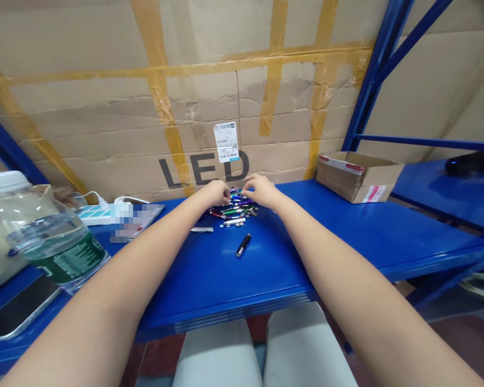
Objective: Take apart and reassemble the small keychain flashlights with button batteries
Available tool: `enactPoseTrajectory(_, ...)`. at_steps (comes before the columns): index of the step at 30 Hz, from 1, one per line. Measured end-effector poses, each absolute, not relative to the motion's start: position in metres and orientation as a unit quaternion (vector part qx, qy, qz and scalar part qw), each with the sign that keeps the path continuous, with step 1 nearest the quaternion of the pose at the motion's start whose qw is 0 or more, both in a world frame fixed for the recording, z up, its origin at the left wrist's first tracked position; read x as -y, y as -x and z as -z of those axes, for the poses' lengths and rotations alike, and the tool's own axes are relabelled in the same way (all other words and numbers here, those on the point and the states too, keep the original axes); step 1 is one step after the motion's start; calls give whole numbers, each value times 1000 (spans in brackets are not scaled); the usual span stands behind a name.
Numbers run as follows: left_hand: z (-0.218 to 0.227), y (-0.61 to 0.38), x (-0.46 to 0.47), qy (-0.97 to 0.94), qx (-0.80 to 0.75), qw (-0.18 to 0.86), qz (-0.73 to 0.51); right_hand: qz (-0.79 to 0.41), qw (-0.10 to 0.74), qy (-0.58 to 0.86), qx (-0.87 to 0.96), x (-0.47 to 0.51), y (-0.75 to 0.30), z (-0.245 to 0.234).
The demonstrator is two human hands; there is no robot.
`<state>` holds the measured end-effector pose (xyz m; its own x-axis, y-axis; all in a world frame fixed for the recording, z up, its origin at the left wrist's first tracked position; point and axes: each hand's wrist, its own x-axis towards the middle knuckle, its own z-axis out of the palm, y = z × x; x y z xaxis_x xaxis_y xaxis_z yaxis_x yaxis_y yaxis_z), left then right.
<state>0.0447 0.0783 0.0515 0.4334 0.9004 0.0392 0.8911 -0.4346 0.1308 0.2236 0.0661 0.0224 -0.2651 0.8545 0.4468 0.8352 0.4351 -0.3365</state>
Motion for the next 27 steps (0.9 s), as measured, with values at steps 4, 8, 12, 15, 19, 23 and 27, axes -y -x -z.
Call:
enactPoseTrajectory(4,-78,-32,-42,-849,-517,86,-70,-17,274,472,838,-52,-221,-34)
enactPoseTrajectory(8,-80,-23,12,-841,-521,144,-15,-62,180,380,905,-28,-205,-38)
enactPoseTrajectory(12,-56,-18,46,-837,-526,153,-8,-88,107,323,936,-10,-191,-34)
enactPoseTrajectory(15,-42,-18,51,-841,-524,136,-24,-68,97,297,947,-3,-189,-31)
enactPoseTrajectory(19,-40,-15,45,-847,-504,166,-34,-53,90,325,940,-3,-193,-28)
enactPoseTrajectory(23,-53,-6,31,-856,-486,168,-47,-69,125,334,932,-9,-199,-32)
enactPoseTrajectory(27,-62,-2,1,-859,-498,105,-64,-45,182,404,895,-14,-209,-37)
